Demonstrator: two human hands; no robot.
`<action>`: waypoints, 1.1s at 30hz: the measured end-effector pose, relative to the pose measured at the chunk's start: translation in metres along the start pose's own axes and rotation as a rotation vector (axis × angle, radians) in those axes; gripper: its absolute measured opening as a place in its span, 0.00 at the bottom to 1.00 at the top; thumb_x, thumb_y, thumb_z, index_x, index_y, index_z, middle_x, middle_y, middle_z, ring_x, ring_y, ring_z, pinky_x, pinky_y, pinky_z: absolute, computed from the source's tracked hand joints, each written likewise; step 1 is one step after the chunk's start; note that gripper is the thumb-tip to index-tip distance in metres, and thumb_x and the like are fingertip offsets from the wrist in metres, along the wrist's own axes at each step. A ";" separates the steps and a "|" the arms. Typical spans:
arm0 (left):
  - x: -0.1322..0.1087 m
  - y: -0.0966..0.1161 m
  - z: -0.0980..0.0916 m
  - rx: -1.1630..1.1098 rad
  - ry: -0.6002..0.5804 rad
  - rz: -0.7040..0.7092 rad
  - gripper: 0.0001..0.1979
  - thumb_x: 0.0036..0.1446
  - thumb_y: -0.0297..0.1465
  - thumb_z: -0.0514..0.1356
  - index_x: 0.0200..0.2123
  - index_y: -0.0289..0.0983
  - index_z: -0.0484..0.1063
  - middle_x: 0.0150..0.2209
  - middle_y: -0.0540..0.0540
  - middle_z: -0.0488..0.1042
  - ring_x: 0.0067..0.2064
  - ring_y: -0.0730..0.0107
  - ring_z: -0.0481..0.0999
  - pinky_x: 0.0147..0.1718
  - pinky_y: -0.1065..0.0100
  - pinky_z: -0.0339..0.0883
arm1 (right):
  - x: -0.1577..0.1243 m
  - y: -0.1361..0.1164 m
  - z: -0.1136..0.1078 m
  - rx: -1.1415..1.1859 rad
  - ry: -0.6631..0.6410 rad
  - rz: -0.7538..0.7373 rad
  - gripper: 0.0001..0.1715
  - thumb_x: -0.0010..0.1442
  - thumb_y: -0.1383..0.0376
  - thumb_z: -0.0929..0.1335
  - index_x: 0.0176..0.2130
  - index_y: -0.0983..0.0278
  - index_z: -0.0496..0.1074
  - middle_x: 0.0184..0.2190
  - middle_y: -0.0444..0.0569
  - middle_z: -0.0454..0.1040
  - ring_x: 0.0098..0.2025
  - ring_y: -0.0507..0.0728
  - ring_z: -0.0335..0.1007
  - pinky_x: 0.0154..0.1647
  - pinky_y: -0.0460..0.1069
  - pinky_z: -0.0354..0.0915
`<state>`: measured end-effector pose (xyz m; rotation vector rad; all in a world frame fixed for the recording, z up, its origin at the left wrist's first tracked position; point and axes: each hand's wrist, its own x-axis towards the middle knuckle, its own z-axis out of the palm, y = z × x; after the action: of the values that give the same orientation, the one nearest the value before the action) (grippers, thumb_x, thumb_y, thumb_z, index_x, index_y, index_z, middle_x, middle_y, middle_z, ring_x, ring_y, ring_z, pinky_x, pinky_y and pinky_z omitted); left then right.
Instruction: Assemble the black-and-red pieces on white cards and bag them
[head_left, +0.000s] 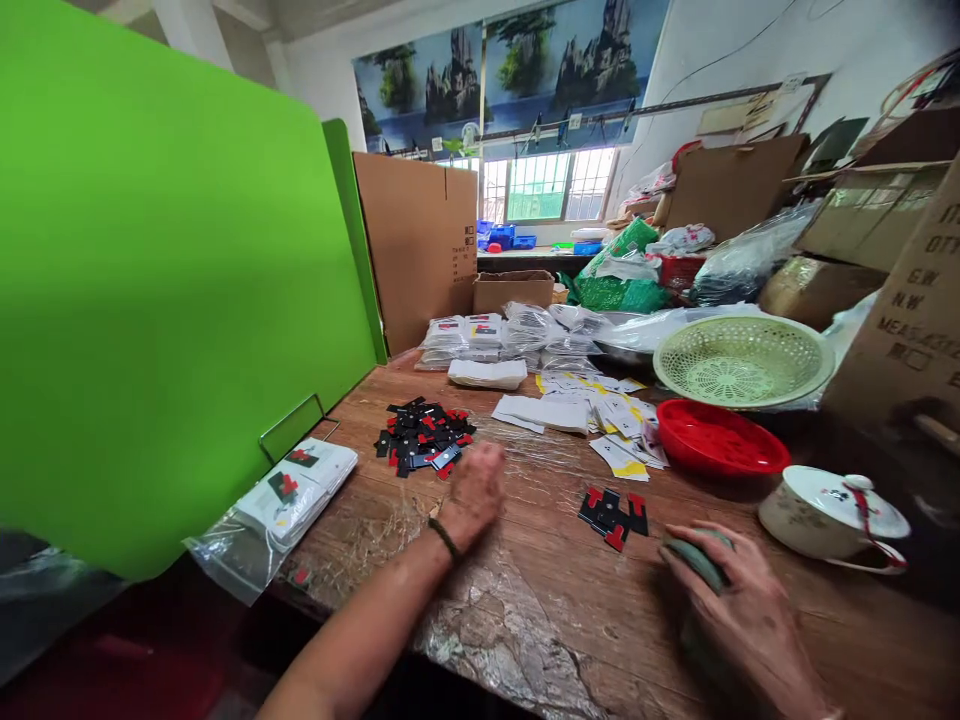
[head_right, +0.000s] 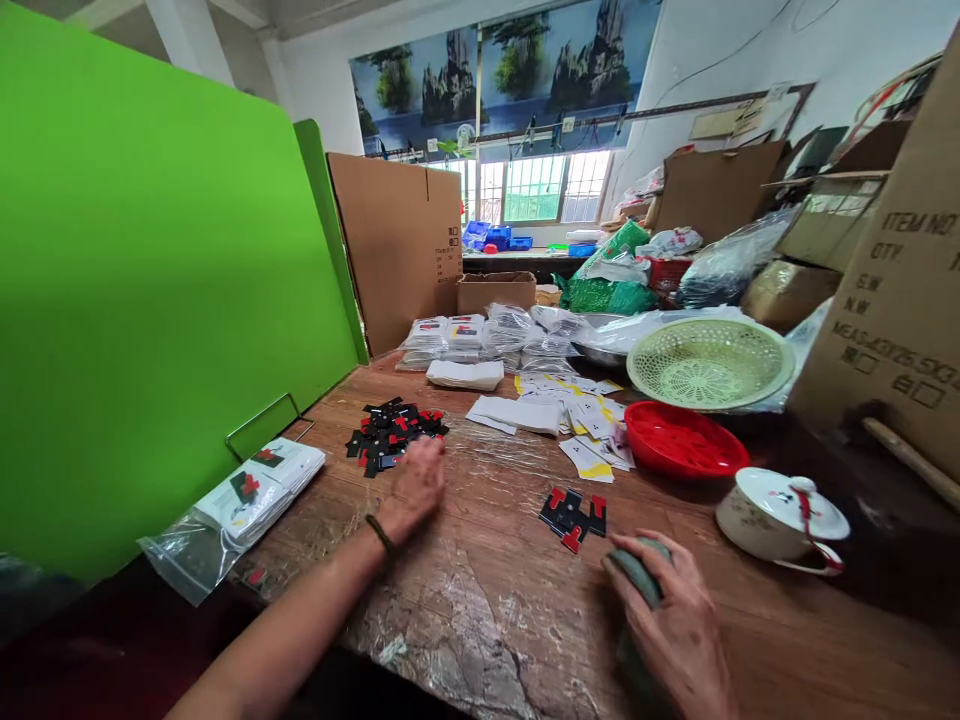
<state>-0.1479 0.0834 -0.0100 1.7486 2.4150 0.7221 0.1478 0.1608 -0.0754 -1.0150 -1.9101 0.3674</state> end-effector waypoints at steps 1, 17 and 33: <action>0.000 -0.018 -0.010 0.025 0.039 -0.062 0.12 0.60 0.22 0.50 0.42 0.35 0.71 0.47 0.38 0.70 0.50 0.57 0.67 0.53 0.58 0.60 | -0.009 -0.007 -0.001 0.032 -0.007 0.013 0.23 0.56 0.48 0.66 0.40 0.62 0.77 0.44 0.55 0.72 0.49 0.64 0.68 0.50 0.60 0.65; -0.027 -0.048 -0.020 -0.449 0.137 -0.380 0.04 0.47 0.29 0.62 0.26 0.37 0.68 0.25 0.50 0.71 0.28 0.69 0.71 0.29 0.69 0.65 | -0.035 -0.132 0.059 0.396 -0.139 0.128 0.18 0.58 0.54 0.69 0.44 0.60 0.77 0.52 0.56 0.68 0.55 0.64 0.65 0.57 0.63 0.61; -0.013 0.031 0.029 -0.395 -0.147 0.008 0.03 0.51 0.28 0.62 0.27 0.38 0.76 0.29 0.46 0.76 0.34 0.66 0.75 0.34 0.67 0.68 | -0.001 -0.042 0.020 -0.035 0.219 0.259 0.32 0.55 0.42 0.64 0.40 0.65 0.77 0.46 0.59 0.70 0.52 0.69 0.63 0.53 0.63 0.60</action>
<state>-0.1067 0.0887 -0.0254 1.5898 2.0031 0.9568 0.1102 0.1373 -0.0611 -1.2763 -1.5987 0.3548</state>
